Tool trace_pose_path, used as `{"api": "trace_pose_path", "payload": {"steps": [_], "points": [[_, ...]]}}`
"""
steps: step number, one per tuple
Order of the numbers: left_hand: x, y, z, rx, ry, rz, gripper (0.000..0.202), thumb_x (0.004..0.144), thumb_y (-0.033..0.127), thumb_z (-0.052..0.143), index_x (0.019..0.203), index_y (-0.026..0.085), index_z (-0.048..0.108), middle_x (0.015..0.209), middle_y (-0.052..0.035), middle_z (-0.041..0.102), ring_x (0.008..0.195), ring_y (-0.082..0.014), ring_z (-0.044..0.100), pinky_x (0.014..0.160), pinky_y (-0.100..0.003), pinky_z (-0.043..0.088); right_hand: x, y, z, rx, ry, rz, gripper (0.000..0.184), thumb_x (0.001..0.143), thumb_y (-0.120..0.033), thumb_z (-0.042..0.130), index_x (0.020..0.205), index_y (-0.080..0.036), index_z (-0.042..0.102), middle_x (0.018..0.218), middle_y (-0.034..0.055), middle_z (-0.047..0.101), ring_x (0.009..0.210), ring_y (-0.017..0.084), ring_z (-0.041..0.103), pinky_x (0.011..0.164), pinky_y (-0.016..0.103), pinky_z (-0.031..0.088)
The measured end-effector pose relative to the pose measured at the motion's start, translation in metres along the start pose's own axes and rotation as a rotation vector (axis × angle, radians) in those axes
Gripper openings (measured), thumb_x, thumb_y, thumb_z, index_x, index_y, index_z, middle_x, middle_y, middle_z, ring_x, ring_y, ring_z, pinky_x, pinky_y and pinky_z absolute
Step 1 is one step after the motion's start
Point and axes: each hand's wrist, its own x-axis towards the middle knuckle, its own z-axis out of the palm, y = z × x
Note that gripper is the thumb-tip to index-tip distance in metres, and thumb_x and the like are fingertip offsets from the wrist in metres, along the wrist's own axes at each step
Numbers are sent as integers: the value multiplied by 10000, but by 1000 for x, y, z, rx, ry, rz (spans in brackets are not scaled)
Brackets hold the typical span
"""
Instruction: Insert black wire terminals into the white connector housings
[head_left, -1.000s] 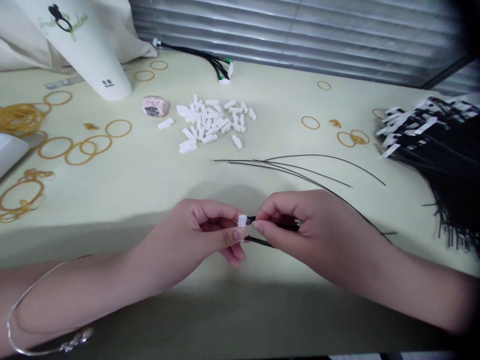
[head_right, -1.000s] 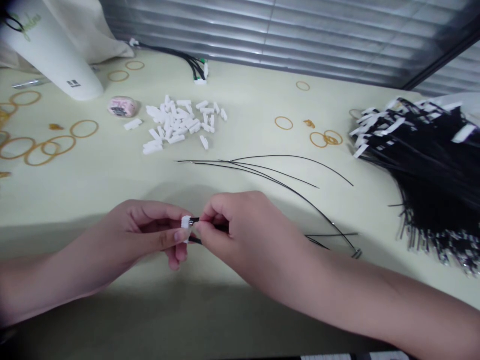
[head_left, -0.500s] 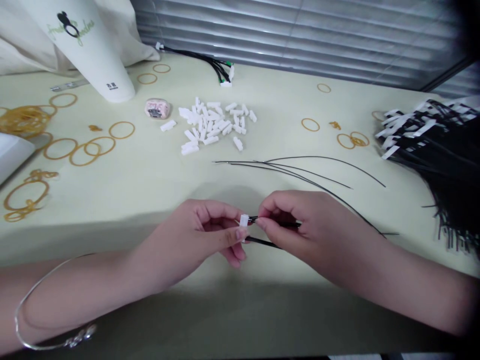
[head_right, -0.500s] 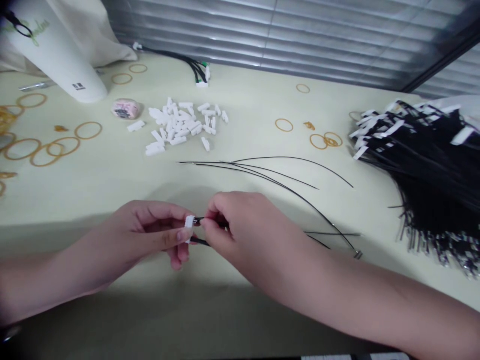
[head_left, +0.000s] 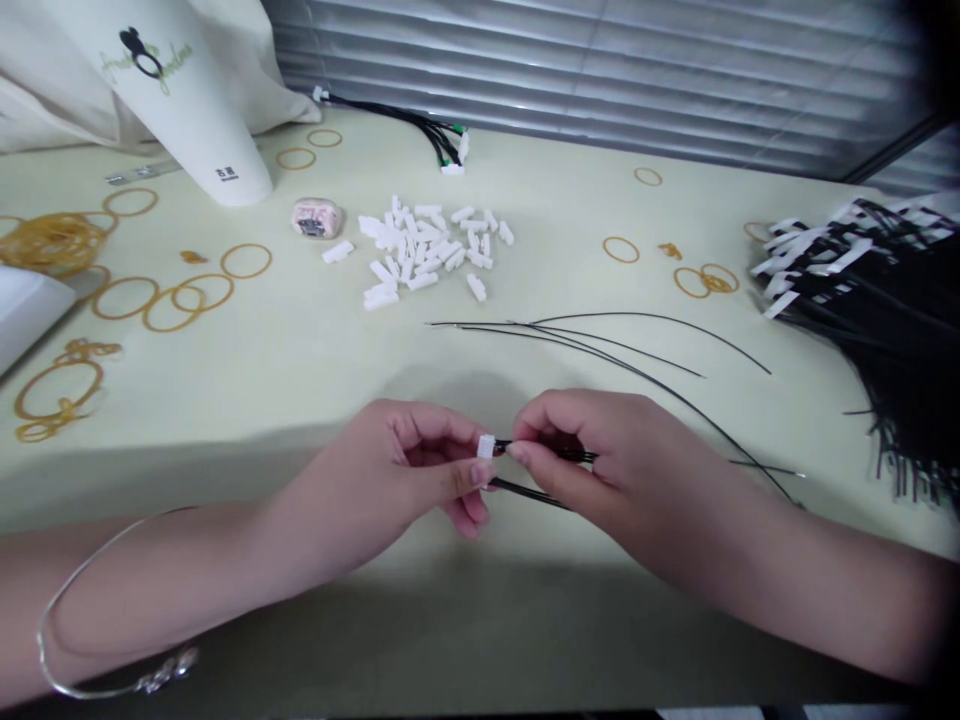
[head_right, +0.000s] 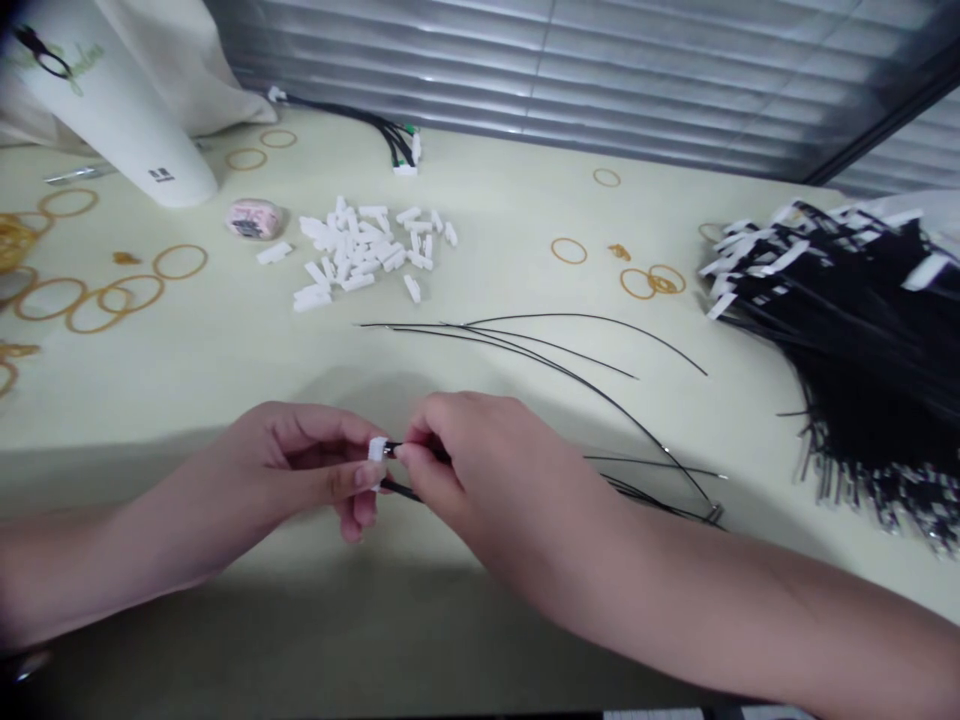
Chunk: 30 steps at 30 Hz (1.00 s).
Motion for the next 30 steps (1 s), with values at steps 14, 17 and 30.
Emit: {"api": "trace_pose_path", "payload": {"steps": [14,17,30], "points": [[0,1,1,-69,-1,-21,174,799,247,611,904,108,623,676,-17,634,620,-89,603,649,-195,491,3,-1,-11,42,-81,47,214,840,-277,445,742,-201,620,582,-48,526,501,51,389,462,195,281],[0,0,1,-94,-9,-17,208,789,260,626,908,89,619,678,-30,635,625,-97,605,653,-210,500,4,0,-11,57,-85,68,217,841,-294,447,739,-192,608,567,-40,502,482,53,365,457,198,270],[0,-1,1,-23,2,29,241,771,272,641,906,74,663,652,-39,629,595,-102,593,635,-218,495,1,1,17,37,36,-9,237,888,-286,387,763,-162,545,721,5,567,625,99,455,550,234,305]]}}
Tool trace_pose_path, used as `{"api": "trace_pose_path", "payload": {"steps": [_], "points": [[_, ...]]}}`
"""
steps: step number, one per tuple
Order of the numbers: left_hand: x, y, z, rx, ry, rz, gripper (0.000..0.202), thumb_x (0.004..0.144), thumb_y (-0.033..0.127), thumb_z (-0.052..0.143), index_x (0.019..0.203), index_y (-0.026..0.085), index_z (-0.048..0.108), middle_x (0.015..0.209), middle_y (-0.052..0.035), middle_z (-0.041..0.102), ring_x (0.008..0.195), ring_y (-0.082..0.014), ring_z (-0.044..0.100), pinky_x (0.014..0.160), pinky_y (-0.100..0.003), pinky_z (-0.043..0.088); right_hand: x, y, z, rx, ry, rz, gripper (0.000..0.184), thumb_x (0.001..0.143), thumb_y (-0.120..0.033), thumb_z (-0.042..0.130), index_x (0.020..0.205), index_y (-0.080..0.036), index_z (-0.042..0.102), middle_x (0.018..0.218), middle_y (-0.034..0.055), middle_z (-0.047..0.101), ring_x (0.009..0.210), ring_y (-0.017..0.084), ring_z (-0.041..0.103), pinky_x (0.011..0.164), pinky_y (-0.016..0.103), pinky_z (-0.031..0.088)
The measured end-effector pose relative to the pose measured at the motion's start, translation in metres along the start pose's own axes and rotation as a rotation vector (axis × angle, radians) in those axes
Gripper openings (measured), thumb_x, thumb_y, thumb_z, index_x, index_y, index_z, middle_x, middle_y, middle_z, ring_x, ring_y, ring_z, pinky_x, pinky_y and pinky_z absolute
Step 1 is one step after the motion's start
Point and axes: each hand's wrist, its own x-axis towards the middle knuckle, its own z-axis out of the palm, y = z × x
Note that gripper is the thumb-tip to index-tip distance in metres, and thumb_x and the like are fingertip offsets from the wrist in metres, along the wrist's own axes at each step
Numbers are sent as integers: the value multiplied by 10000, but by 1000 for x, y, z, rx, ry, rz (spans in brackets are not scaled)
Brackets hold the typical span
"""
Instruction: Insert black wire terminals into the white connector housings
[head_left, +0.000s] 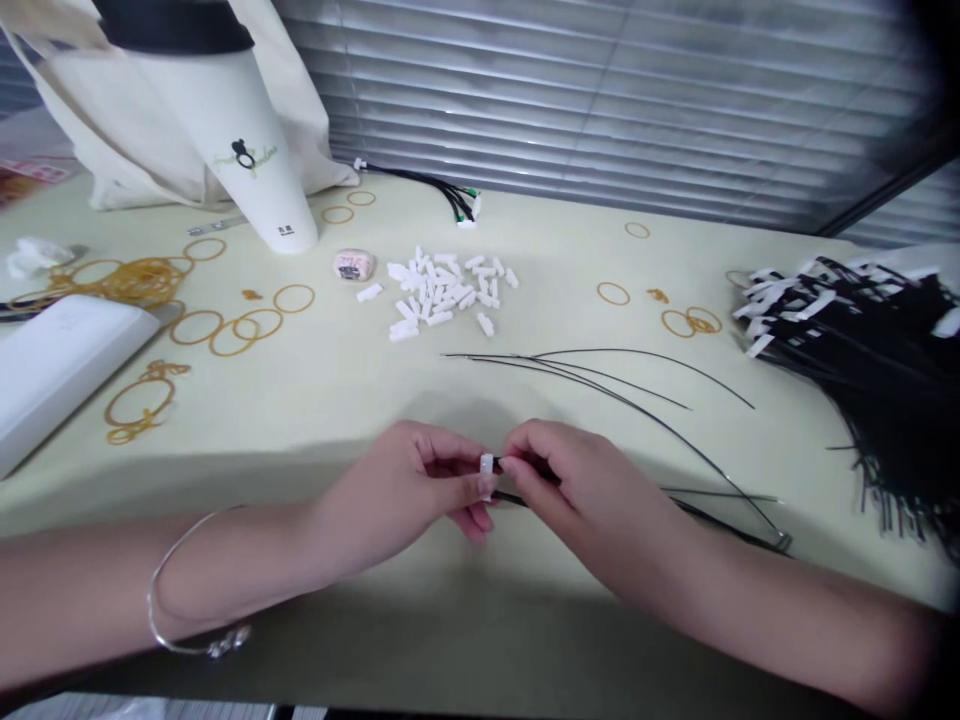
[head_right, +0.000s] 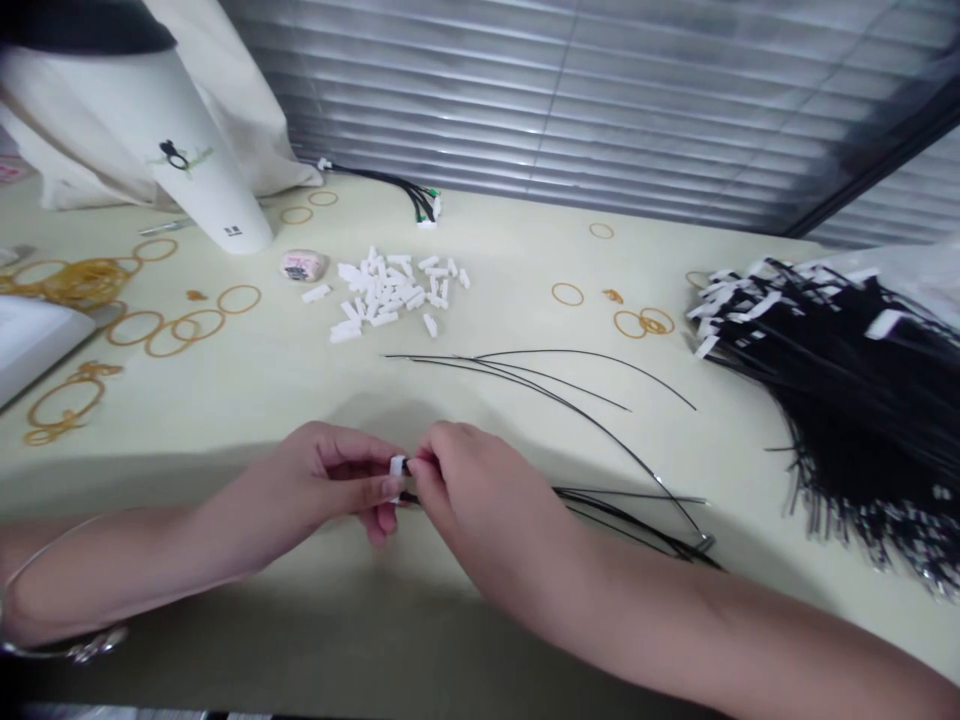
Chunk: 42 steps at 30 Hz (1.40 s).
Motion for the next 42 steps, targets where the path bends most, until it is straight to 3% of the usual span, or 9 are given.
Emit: {"api": "trace_pose_path", "payload": {"steps": [5,9,14,26,29,31,33,37,42], "points": [[3,-3,-2,-95,7,5,238,800,271,616,949,87,640,718,-50,643,668,-114,619,675,-227,506,6,1,-17,22,-47,12,211,868,-287,425,770,-185,581,703,-20,573,598,75,453,525,210,318],[4,-4,-3,-150,-21,4,251,823,329,587,837,84,639,721,-54,642,676,-105,621,669,-200,507,9,3,-25,37,-94,78,193,848,-282,445,743,-180,571,622,-27,517,522,63,386,462,199,286],[3,-5,-3,-145,-29,-1,219,802,309,616,774,92,632,714,-35,641,653,-99,625,666,-199,515,5,3,-20,47,-118,36,217,870,-287,409,757,-172,554,641,-18,524,536,67,402,472,204,295],[2,-2,-3,-77,-47,-8,225,810,311,605,753,95,634,731,-39,654,681,-112,642,687,-203,523,-2,1,-3,152,-105,87,239,914,-312,350,779,-171,487,703,-17,519,609,87,416,539,232,340],[2,-2,-2,-69,-43,-12,231,811,316,603,756,93,628,736,-40,654,685,-113,640,691,-207,521,0,0,-8,151,-130,94,225,912,-300,356,798,-172,501,735,-11,543,635,90,441,563,234,350],[3,-2,-2,-69,-45,-13,229,813,315,598,771,92,623,742,-42,650,695,-114,636,706,-220,521,5,3,-18,59,-157,25,229,902,-309,370,809,-182,536,764,-7,567,663,99,466,580,244,352],[3,-2,-1,-67,-39,-8,228,821,311,586,789,87,614,745,-43,642,704,-112,629,714,-225,515,14,13,-34,-78,-115,-59,231,881,-333,408,813,-199,583,804,-8,591,706,109,496,616,254,364],[3,-2,0,-104,-10,6,227,828,309,576,813,83,590,744,-37,616,708,-99,605,710,-213,497,37,46,-58,-205,208,-44,196,822,-370,516,856,-196,600,869,13,599,767,133,520,672,270,379],[3,-2,0,-115,4,-19,230,800,305,617,883,95,575,758,-31,620,725,-92,595,718,-201,470,63,67,-50,-226,209,-148,221,808,-351,557,936,-175,587,939,33,569,804,124,512,727,252,394]]}}
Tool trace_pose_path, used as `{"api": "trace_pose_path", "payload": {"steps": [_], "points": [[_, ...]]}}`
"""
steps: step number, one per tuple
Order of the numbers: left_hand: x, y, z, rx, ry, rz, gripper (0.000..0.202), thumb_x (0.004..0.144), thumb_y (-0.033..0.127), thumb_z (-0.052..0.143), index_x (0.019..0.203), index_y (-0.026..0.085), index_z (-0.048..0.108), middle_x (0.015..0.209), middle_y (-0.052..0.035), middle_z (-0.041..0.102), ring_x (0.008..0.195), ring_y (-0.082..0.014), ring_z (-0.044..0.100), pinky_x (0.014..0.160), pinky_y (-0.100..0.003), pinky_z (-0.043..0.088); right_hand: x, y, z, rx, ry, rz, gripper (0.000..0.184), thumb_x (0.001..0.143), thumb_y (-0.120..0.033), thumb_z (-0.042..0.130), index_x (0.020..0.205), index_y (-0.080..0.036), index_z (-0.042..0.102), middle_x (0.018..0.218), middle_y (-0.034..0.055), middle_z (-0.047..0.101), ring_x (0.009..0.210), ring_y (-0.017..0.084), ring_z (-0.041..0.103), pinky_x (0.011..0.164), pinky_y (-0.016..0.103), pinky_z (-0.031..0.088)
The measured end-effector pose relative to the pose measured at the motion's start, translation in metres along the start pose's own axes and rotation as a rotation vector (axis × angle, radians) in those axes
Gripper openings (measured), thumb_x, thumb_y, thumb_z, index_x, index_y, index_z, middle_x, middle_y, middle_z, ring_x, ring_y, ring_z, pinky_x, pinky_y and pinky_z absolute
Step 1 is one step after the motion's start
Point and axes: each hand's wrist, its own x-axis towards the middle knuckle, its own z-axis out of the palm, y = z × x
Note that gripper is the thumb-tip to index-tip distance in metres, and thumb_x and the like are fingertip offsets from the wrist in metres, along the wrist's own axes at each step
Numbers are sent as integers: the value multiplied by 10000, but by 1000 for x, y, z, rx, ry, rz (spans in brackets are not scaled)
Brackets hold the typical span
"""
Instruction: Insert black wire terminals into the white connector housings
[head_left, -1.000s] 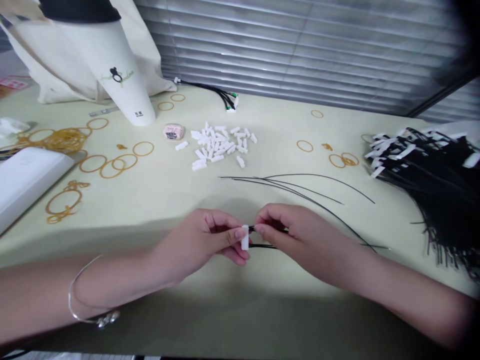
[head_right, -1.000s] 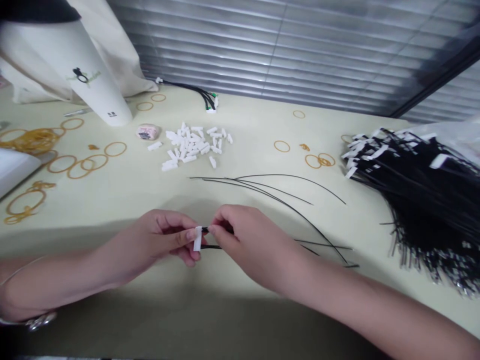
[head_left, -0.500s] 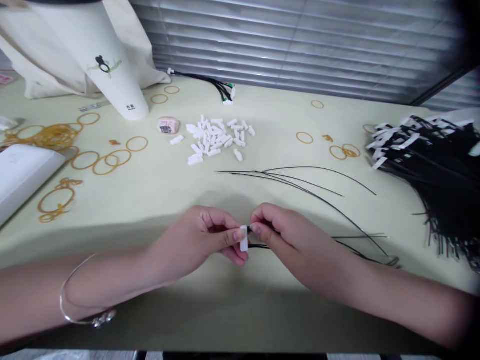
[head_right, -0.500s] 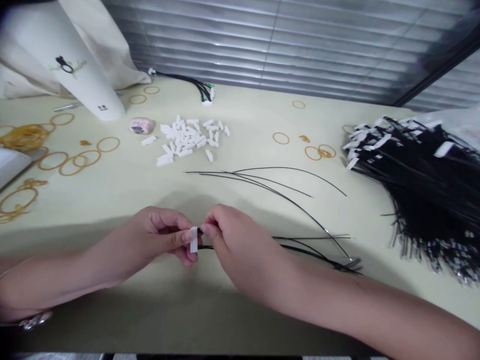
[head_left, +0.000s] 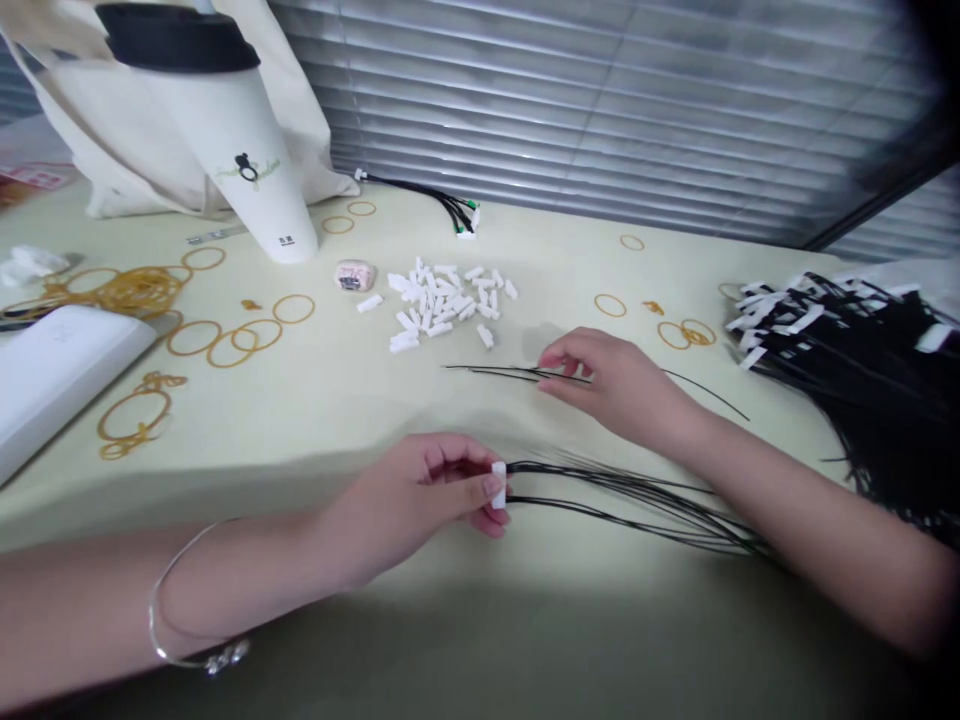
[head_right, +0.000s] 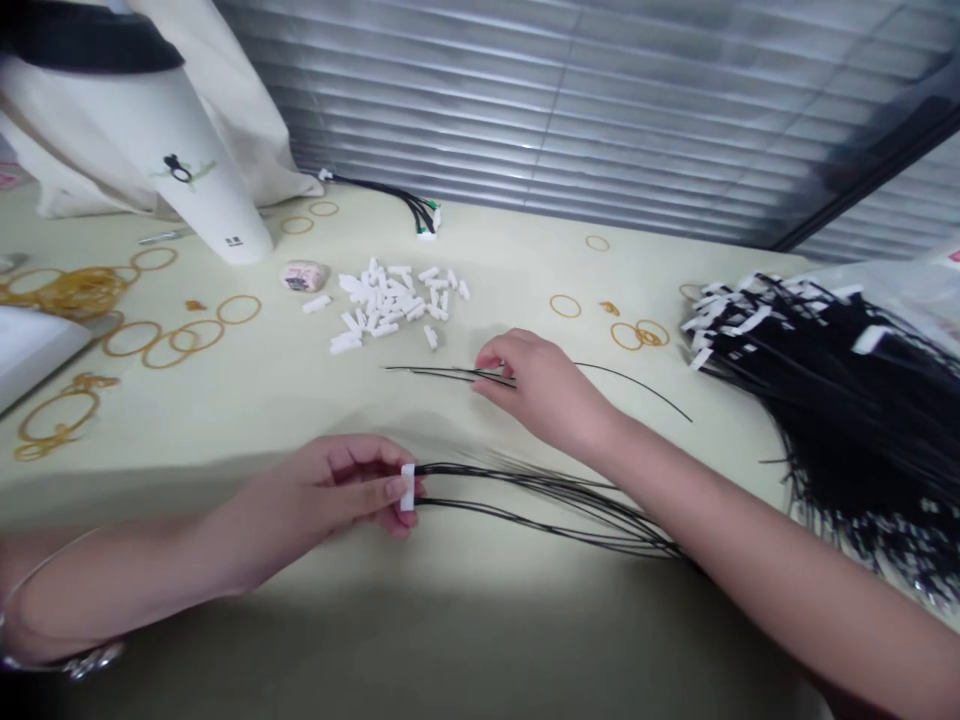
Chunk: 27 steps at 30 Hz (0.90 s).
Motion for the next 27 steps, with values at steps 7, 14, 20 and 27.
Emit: {"api": "trace_pose_path", "payload": {"steps": [7,14,20,27], "points": [[1,2,1,-11,-10,-21,189,782,245,634,863,95,552,732,-12,624,701,-78,597,714,-198,457,29,-17,19,-24,-115,-140,114,814,-219,522,825,-139,602,904,62,531,834,144,487,769,272,386],[1,0,1,-128,5,10,203,756,226,668,861,86,565,728,-21,637,701,-77,607,715,-189,465,19,-43,14,-11,8,-166,120,871,-188,418,861,-135,526,906,56,550,817,152,486,732,309,389],[2,-2,1,-296,51,49,167,727,162,693,837,73,604,691,-26,626,656,-91,611,703,-217,494,-7,-56,-20,330,381,-260,70,888,-205,451,907,-166,506,904,45,585,855,126,570,755,283,464],[3,-3,-1,-397,74,66,165,709,156,707,836,82,632,701,-32,620,673,-125,631,686,-254,506,-49,-65,-30,23,340,-254,141,843,-179,506,934,-246,591,948,32,570,848,121,551,724,262,426]]}}
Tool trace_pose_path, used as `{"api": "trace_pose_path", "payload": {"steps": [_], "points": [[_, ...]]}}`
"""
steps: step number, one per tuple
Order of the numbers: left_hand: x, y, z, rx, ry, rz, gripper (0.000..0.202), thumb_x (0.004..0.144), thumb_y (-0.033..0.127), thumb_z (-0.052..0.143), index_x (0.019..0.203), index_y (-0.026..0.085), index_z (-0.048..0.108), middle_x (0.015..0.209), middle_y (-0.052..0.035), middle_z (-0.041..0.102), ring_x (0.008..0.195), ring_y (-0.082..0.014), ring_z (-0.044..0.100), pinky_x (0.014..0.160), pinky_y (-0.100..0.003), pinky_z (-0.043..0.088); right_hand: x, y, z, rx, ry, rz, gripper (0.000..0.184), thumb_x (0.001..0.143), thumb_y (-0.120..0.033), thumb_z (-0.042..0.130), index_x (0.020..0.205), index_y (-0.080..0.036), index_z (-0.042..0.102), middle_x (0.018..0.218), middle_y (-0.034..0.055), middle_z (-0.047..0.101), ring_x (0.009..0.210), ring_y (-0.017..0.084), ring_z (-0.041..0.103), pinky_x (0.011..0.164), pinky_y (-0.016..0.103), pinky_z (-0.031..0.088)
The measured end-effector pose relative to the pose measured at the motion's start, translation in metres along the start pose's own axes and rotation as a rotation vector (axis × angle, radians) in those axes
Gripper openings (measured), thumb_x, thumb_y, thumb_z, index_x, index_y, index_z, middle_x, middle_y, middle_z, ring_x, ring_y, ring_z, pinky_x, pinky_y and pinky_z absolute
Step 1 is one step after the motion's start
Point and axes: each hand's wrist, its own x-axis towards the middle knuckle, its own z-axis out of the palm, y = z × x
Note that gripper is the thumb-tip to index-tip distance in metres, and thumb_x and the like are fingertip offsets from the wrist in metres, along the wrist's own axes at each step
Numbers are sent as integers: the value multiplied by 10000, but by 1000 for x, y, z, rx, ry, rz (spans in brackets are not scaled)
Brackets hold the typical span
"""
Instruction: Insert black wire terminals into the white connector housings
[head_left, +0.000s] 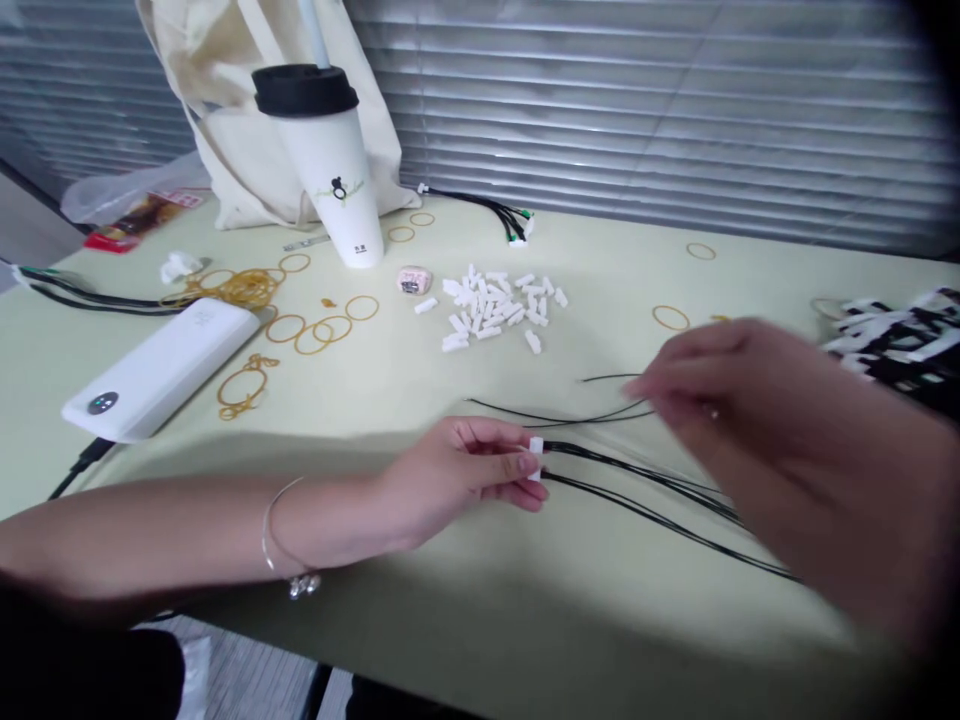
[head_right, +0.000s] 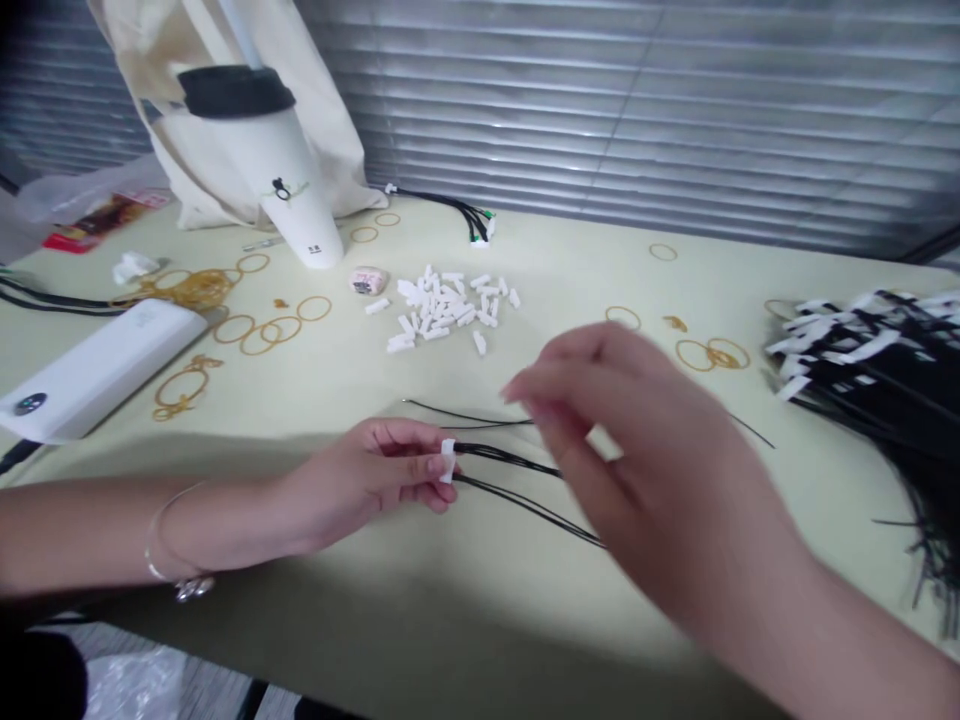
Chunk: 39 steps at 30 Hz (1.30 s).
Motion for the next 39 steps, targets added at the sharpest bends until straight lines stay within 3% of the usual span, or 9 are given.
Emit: {"api": "trace_pose_path", "payload": {"steps": [2,4,8,10,27,31,34,37,39], "points": [[0,0,-1,1,3,-8,174,717,159,702,858,77,640,708,-45,629,662,-130,632,660,-249,506,-11,-7,4,40,-168,-54,205,861,-149,464,976,-262,590,971,13,577,850,95,561,729,221,440],[0,1,-1,15,10,-16,169,731,155,690,871,72,645,725,-57,640,662,-128,630,646,-238,505,-19,-12,12,70,-247,-30,197,856,-139,479,991,-251,569,933,-14,605,823,80,571,700,191,444],[-1,2,1,53,5,-29,142,732,147,691,853,83,655,726,-51,648,653,-126,629,637,-229,508,-24,-14,25,57,-274,162,38,806,-175,544,829,-199,527,721,-52,596,618,68,542,534,186,391],[-1,3,1,76,0,-37,152,734,147,690,864,79,650,749,-62,656,649,-124,629,636,-228,509,-23,-14,27,86,-287,225,53,782,-182,562,776,-186,510,659,-55,572,557,61,513,487,183,361],[-2,1,-1,121,0,-48,171,743,160,682,883,73,635,794,-73,671,680,-124,640,694,-236,519,-23,-18,38,86,-299,203,108,821,-230,529,739,-173,488,639,-36,586,505,77,467,462,206,299],[-2,2,1,161,9,-55,180,751,175,674,876,61,614,790,-78,665,676,-119,633,691,-230,515,-21,-22,38,97,-307,170,90,831,-182,494,741,-177,506,640,-39,586,509,81,471,473,213,294],[-2,1,2,260,-16,-29,196,760,205,663,889,68,607,785,-62,655,688,-111,627,698,-229,514,-12,-18,24,86,-364,203,70,812,-249,556,799,-184,534,702,-33,602,579,91,516,512,219,334],[-3,0,3,411,-58,-11,194,776,246,644,876,83,610,731,-34,639,698,-106,625,703,-218,507,1,-5,19,31,-259,142,96,804,-255,589,860,-180,568,902,8,604,810,110,549,699,232,402],[-4,-1,2,476,-81,-8,189,788,269,626,855,94,607,734,-27,640,708,-103,625,719,-219,499,9,6,29,30,-271,64,105,809,-236,583,898,-182,596,973,27,572,894,123,518,772,246,397]]}}
